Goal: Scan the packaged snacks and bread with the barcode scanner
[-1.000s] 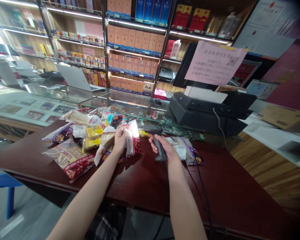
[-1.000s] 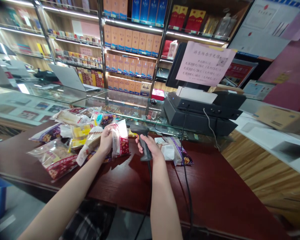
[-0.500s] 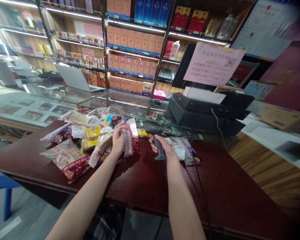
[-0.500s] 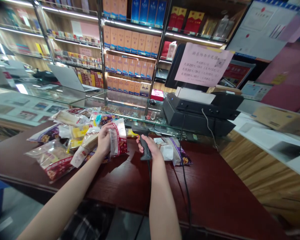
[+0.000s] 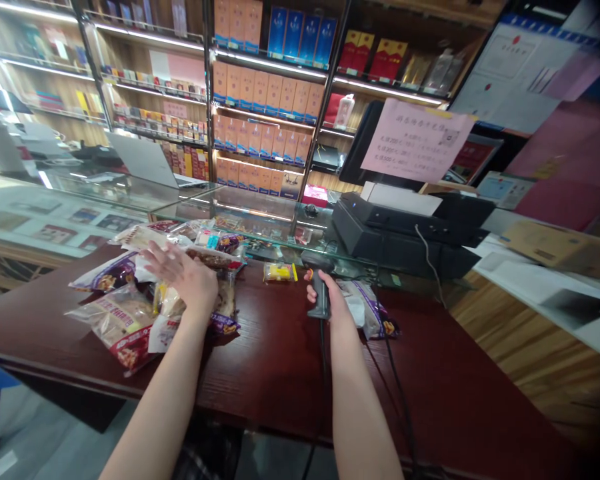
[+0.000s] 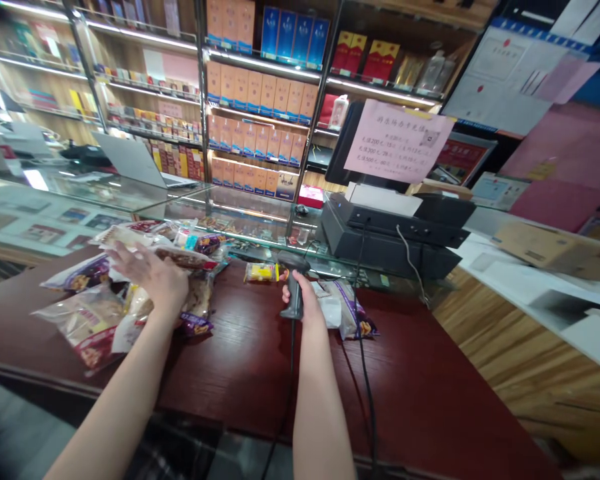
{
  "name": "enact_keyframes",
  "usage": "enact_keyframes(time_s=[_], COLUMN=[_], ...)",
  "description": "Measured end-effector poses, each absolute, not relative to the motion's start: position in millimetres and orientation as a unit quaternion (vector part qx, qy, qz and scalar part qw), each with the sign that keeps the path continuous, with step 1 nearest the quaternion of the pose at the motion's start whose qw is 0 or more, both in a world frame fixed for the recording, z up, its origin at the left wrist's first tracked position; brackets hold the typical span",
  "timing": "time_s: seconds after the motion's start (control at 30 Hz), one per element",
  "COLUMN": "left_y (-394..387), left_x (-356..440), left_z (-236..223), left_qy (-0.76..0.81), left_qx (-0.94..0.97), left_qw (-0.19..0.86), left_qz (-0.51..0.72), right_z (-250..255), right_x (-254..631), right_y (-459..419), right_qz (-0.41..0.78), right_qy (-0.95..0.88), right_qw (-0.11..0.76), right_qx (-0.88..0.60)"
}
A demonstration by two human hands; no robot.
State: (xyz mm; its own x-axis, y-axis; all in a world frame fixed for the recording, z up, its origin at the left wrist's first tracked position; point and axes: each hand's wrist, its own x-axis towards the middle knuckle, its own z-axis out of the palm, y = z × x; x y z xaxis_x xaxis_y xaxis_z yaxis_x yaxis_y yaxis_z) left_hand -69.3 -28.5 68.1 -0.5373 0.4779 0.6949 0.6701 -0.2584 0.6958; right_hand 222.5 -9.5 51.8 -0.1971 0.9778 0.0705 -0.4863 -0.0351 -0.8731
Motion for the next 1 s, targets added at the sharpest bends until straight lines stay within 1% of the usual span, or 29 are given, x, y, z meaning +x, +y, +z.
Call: enact_keyframes(time_s=[0.1, 0.2, 0.27, 0.4, 0.57, 0.77, 0.83, 0.9, 1.0], left_y=[-28, -27, -27, -25, -25, -32, -35, -35, -30], left_x=[-65, -58, -55, -51, -46, -32, -26, -20, -12], left_z=[64, 59, 57, 54, 52, 53, 51, 47, 35], left_qy=[-0.622, -0.597, -0.601, -0.621, -0.604, -0.506, -0.476, -0.446, -0.412], left_qx=[-0.502, -0.59, -0.602, -0.586, -0.602, -0.648, -0.671, -0.719, -0.814], left_qw=[0.127, 0.136, 0.137, 0.12, 0.092, 0.07, 0.077, 0.094, 0.098], left_qz=[-0.587, -0.526, -0.507, -0.507, -0.514, -0.565, -0.563, -0.525, -0.398], right_z=[52, 52, 52, 53, 53, 52, 52, 52, 53], right_x=[222, 222, 221, 222, 221, 219, 219, 219, 219], right_y=[-9, -9, -10, -10, -10, -9, -9, -9, -9], right_qz=[0.655, 0.656, 0.655, 0.659, 0.667, 0.659, 0.659, 0.659, 0.664], right_qy=[-0.401, -0.391, -0.393, -0.4, -0.383, -0.391, -0.392, -0.396, -0.386], right_qw=[0.565, 0.572, 0.572, 0.561, 0.56, 0.562, 0.562, 0.562, 0.565], right_qx=[-0.3, -0.299, -0.299, -0.301, -0.307, -0.31, -0.31, -0.305, -0.301])
